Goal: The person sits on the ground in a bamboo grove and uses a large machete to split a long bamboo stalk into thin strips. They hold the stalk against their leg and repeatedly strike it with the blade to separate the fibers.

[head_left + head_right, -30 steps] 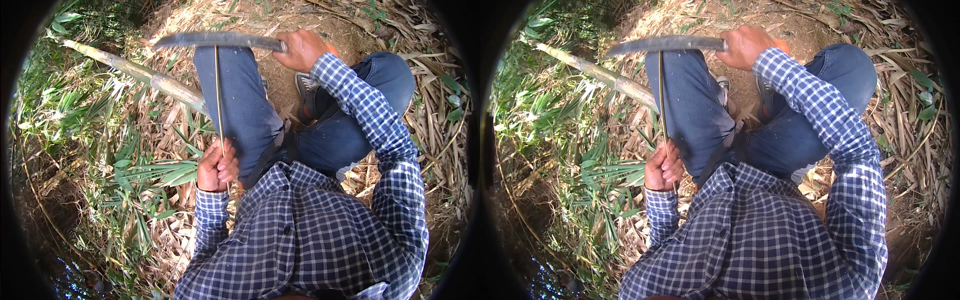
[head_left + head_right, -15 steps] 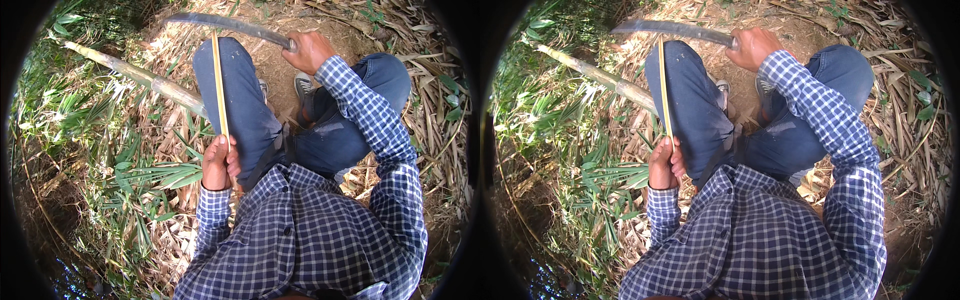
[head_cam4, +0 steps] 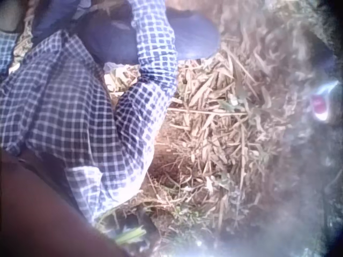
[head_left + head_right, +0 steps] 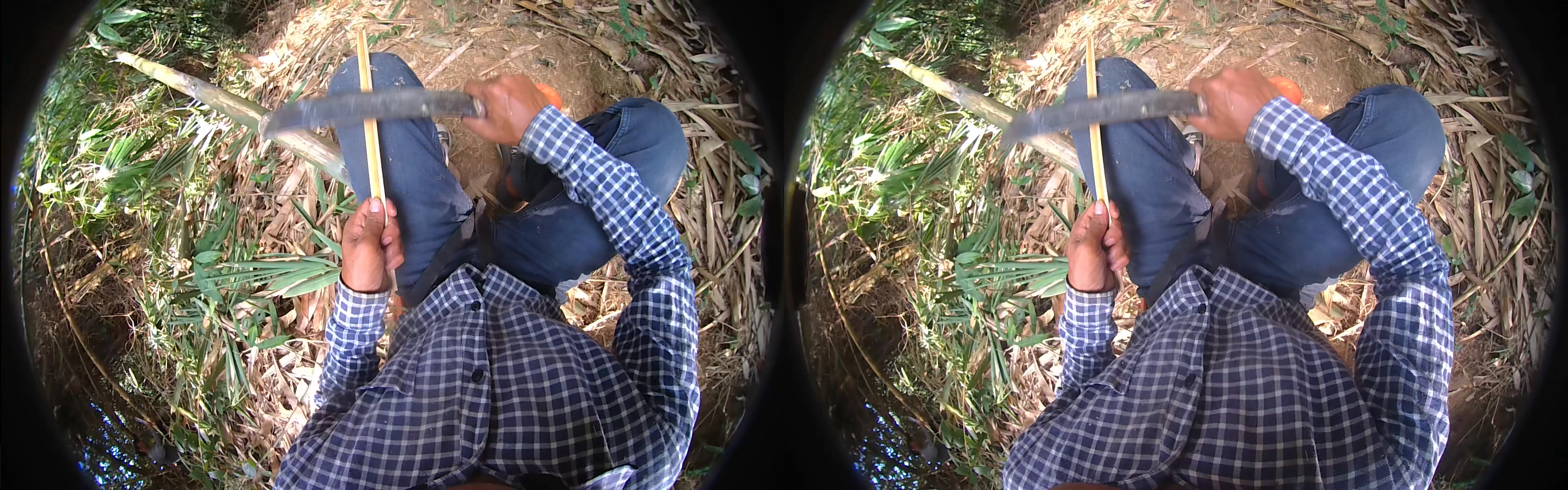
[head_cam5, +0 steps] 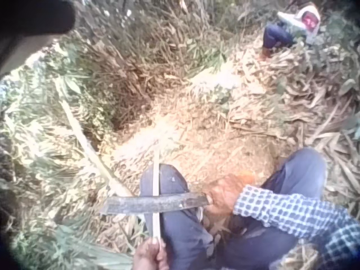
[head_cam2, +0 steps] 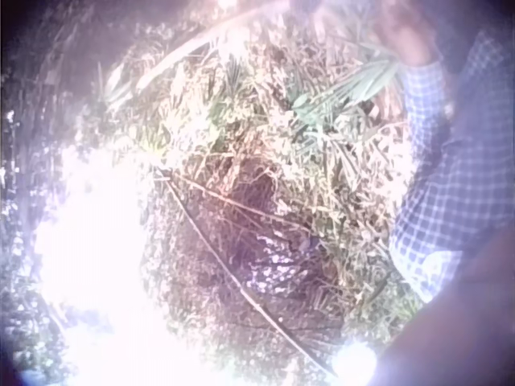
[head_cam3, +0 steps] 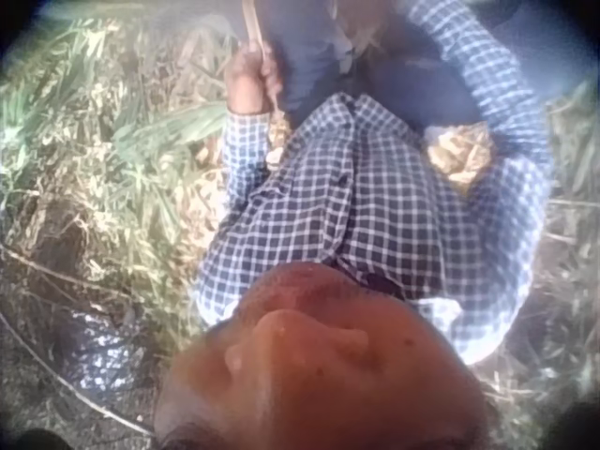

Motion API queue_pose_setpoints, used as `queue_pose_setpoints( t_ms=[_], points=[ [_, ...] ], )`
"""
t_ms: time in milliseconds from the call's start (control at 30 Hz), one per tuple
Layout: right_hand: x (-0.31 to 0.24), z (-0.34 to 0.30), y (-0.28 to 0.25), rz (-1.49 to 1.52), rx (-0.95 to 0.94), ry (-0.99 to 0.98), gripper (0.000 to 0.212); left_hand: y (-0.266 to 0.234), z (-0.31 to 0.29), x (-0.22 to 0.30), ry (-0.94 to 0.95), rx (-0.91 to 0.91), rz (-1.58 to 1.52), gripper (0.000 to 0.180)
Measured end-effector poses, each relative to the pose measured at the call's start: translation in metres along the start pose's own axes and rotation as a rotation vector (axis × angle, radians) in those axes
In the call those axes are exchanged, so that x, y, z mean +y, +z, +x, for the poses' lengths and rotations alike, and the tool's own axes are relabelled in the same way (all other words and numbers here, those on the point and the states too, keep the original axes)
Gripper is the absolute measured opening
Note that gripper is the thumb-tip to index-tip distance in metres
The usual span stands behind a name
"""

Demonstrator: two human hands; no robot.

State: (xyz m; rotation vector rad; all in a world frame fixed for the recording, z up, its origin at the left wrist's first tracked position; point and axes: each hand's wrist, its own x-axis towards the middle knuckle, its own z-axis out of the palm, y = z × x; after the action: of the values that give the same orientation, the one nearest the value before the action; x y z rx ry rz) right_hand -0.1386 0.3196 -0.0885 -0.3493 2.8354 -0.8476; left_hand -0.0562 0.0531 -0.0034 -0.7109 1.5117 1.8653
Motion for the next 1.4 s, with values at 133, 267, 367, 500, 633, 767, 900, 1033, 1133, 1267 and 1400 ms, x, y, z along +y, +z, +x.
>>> queue_pose_setpoints(
  t_ms=[133,267,367,500,633,767,900,1033,1133,1267,1400],
  points=[
    [0.004,-0.006,0.021,0.008,0.182,-0.444,0.020,-0.004,-0.005,-0.003,-0.017,0.006,0.028,0.026],
    [0.012,0.011,0.008,0.006,0.170,0.036,0.020,-0.015,-0.016,-0.006,0.021,0.006,0.085,0.026],
    [0.009,0.006,0.005,-0.068,0.064,0.031,0.021,-0.010,-0.013,-0.005,-0.017,0.030,0.038,0.026],
    [0.005,-0.002,0.020,-0.061,0.059,-0.242,0.019,-0.017,-0.012,-0.011,0.021,0.003,0.067,0.026],
    [0.026,0.016,0.007,-0.023,0.124,0.171,0.027,-0.024,-0.014,-0.009,-0.013,-0.004,0.071,0.025],
    [0.029,0.012,-0.005,-0.014,0.076,0.211,0.032,-0.014,-0.006,-0.007,0.001,-0.038,0.060,0.025],
    [0.000,-0.013,0.011,0.078,0.048,-0.101,0.023,-0.005,0.009,-0.009,0.015,-0.082,0.031,0.025],
    [-0.004,-0.018,0.019,-0.020,0.078,-0.348,0.021,0.001,0.011,-0.011,0.011,-0.050,0.042,0.025],
    [0.012,-0.003,0.019,0.005,0.012,-0.015,0.020,-0.002,0.001,-0.013,0.016,-0.046,0.072,0.025],
    [0.010,0.000,0.006,0.017,0.076,0.025,0.019,-0.003,0.000,-0.011,0.007,-0.055,0.019,0.026],
    [0.003,-0.008,0.021,0.000,0.084,-0.274,0.017,-0.007,-0.004,-0.014,0.020,-0.005,0.074,0.026]
  ],
)
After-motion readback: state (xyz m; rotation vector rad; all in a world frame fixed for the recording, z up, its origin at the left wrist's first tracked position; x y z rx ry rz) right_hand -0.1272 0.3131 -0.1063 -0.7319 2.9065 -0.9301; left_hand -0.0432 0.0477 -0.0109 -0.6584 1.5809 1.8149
